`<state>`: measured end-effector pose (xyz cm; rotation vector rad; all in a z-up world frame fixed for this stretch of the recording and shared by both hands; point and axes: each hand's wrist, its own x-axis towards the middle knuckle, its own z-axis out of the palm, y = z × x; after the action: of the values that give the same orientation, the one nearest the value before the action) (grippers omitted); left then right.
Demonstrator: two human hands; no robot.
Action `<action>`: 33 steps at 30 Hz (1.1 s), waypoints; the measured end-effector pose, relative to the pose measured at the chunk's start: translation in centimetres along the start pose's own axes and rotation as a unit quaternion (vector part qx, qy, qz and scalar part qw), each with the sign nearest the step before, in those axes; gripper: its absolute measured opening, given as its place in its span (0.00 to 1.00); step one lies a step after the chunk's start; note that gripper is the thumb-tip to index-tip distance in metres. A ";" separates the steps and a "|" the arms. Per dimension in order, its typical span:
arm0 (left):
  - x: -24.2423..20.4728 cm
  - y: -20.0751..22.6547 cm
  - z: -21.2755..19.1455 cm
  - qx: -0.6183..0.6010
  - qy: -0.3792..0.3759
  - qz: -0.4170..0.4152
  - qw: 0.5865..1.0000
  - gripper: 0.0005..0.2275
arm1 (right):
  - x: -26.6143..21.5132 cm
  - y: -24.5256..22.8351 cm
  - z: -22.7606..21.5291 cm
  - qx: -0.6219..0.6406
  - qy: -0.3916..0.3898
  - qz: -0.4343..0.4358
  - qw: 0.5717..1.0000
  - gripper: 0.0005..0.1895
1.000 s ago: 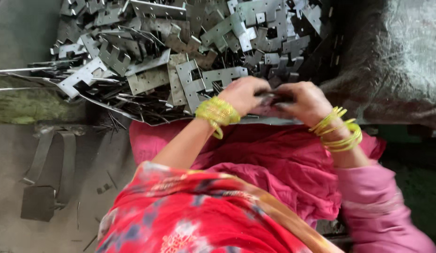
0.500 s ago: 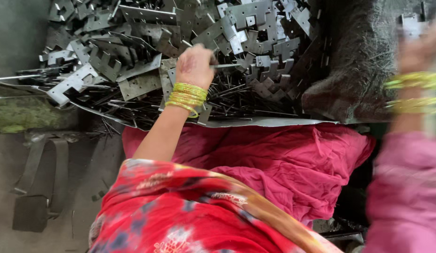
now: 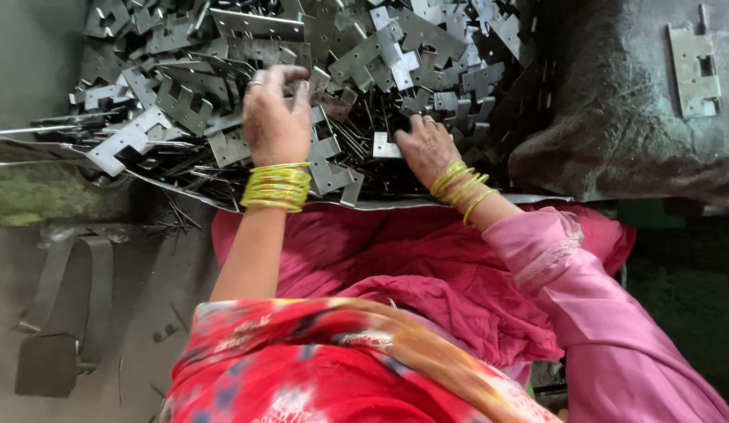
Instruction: The person sits on the floor and repeatedly picks up small metal plates and thin metal rods from a large pile. They insert the rods into holes in the plates and place the assembled units back into the pile. The task continues with consistent hand movements and no visible tools.
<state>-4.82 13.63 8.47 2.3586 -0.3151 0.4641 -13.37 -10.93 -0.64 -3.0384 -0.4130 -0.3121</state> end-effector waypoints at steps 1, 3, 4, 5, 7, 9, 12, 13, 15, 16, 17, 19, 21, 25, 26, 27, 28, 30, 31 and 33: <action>0.2 -0.3 1.1 0.018 -0.018 -0.011 1.000 0.06 | 0.0 -0.5 -0.3 -0.009 -0.019 -0.010 1.000 0.04; 0.7 -0.3 4.2 0.053 -0.058 -0.031 0.996 0.04 | -0.2 -0.5 -1.1 -0.027 -0.059 -0.027 0.998 0.05; 1.2 -0.2 6.0 0.074 -0.073 -0.016 0.994 0.05 | -0.5 0.1 -1.5 -0.008 -0.043 -0.038 0.998 0.04; 1.9 0.1 7.9 0.094 -0.089 0.000 0.992 0.06 | -1.0 1.1 -2.1 0.010 -0.029 -0.048 0.998 0.02; 2.6 0.3 11.3 0.157 -0.078 0.067 0.982 0.08 | -2.4 3.1 -3.1 0.062 0.009 -0.030 0.998 0.06; 3.1 0.7 14.0 0.238 -0.022 0.169 0.956 0.12 | -3.8 4.8 -4.0 0.128 0.059 0.027 0.990 0.14; 4.0 0.4 15.8 0.286 -0.021 0.213 0.934 0.13 | -4.5 5.5 -4.0 0.609 0.030 0.152 0.778 0.07; 4.1 0.0 16.1 0.274 -0.036 0.233 0.932 0.12 | -4.6 5.3 -3.6 0.687 0.040 0.188 0.701 0.06; 4.1 -0.9 16.2 0.251 -0.066 0.273 0.926 0.09 | -4.5 4.6 -2.4 0.815 0.061 0.251 0.519 0.08; 4.2 -1.4 16.1 0.248 -0.082 0.293 0.920 0.09 | -4.4 4.2 -1.6 0.824 0.076 0.273 0.491 0.08; 4.6 -1.9 16.0 0.245 -0.096 0.314 0.912 0.08 | -4.1 4.0 -1.0 0.832 0.092 0.291 0.463 0.08; 5.5 -2.7 15.7 0.224 -0.114 0.334 0.908 0.06 | -3.3 3.6 0.0 0.854 0.107 0.307 0.407 0.08; 6.4 -3.2 15.3 0.188 -0.124 0.333 0.916 0.05 | -2.8 3.2 0.6 0.881 0.102 0.303 0.349 0.09; 6.5 -1.9 14.5 0.172 -0.117 0.262 0.942 0.03 | -2.8 2.0 0.6 0.882 0.119 0.336 0.309 0.15; 6.0 -1.1 14.1 0.151 -0.090 0.201 0.964 0.04 | -2.7 1.6 0.5 0.874 0.128 0.347 0.314 0.14; 5.6 -0.3 13.6 0.129 -0.066 0.136 0.980 0.05 | -2.9 1.2 0.5 0.868 0.135 0.360 0.315 0.15; 4.7 0.5 13.0 0.045 -0.037 0.104 0.993 0.02 | -3.1 1.0 0.5 0.874 0.135 0.368 0.287 0.18; 1.0 1.9 11.3 -0.120 0.029 0.037 0.992 0.05 | -2.8 0.7 0.9 0.887 0.127 0.379 0.230 0.25; -1.1 2.8 10.9 -0.223 -0.072 -0.024 0.972 0.06 | -2.9 0.5 1.3 0.891 0.141 0.369 0.224 0.25; -5.2 3.9 10.4 -0.324 -0.222 -0.110 0.913 0.08 | -3.0 0.1 2.2 0.898 0.167 0.347 0.211 0.26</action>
<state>-8.37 4.21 1.46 1.7812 -0.3390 -0.2688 -15.70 -11.62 -3.38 -0.4296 0.4622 -0.1130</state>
